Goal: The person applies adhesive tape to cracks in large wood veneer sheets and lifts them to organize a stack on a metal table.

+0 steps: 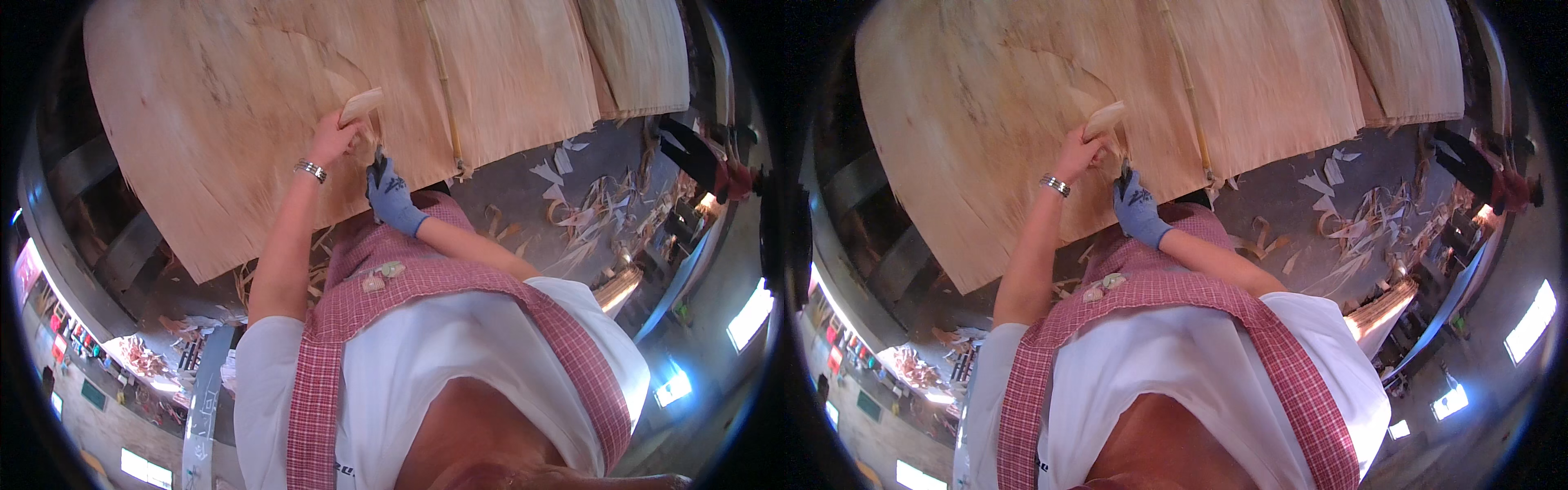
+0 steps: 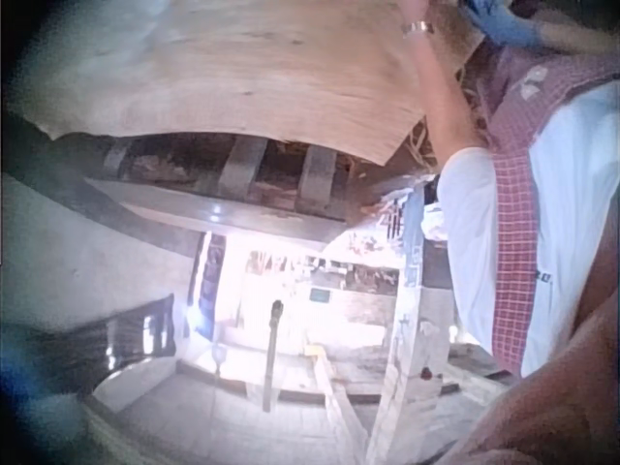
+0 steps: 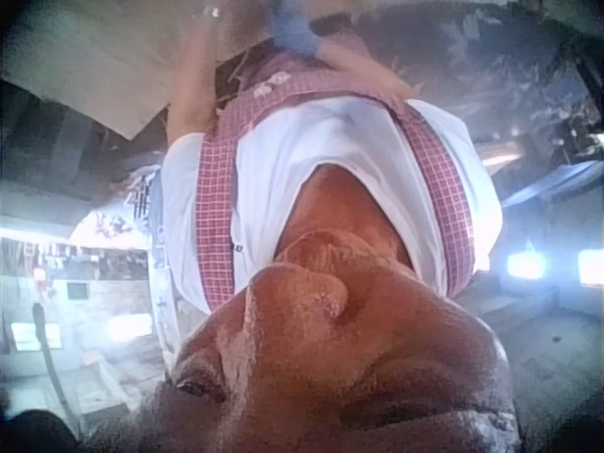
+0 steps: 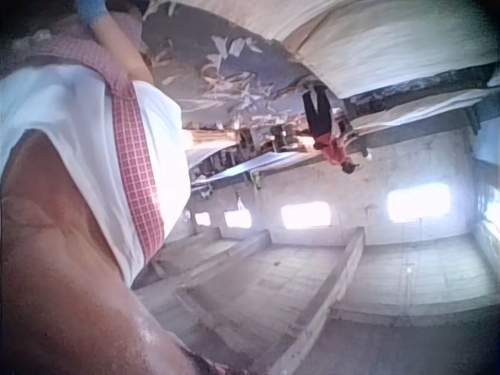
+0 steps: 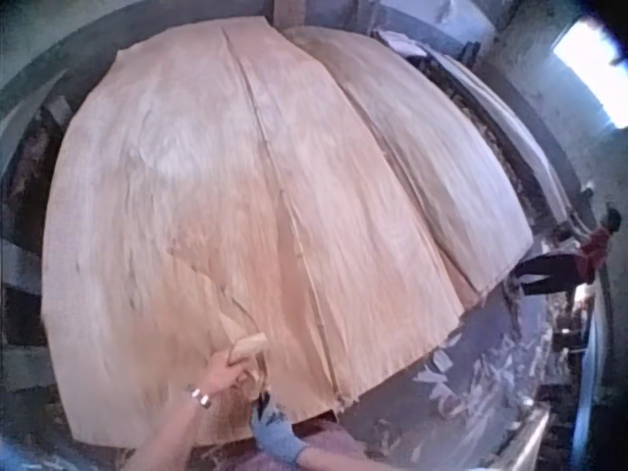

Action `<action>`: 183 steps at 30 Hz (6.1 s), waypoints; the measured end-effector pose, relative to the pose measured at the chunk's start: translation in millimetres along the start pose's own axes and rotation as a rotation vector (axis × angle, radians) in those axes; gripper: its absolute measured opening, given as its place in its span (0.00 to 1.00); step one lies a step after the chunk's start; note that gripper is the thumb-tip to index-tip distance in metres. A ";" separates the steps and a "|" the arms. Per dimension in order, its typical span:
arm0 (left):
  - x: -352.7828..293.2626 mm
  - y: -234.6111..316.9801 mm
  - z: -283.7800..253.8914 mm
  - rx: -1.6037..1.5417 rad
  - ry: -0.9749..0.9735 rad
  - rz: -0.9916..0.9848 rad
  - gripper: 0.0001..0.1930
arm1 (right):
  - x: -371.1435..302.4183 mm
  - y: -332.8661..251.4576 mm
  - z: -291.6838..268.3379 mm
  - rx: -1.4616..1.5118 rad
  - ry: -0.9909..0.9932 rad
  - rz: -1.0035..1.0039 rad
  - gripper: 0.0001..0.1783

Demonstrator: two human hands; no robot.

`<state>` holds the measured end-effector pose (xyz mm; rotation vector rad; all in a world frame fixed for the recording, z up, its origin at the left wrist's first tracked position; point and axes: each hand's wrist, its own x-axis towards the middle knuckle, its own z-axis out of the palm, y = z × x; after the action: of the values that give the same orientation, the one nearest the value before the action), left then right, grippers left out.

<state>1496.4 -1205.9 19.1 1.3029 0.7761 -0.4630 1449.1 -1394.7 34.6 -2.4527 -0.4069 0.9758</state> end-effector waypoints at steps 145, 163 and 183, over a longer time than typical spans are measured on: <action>-1039.3 -746.2 -1518.6 -0.035 0.945 0.191 0.24 | -354.5 -1335.1 1242.3 -0.376 0.184 -0.594 0.46; -1090.7 -737.7 -1881.7 -0.278 0.377 0.299 0.22 | -375.4 -1470.1 1333.1 -0.203 0.601 -0.127 0.35; -1067.4 -791.7 -1904.6 -0.825 0.236 0.375 0.09 | -442.4 -1824.3 1549.6 0.404 -0.263 -1.078 0.34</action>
<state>-241.8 330.5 129.3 0.6936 0.7725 0.3076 -132.9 443.1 246.7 -1.3826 -1.2866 0.7550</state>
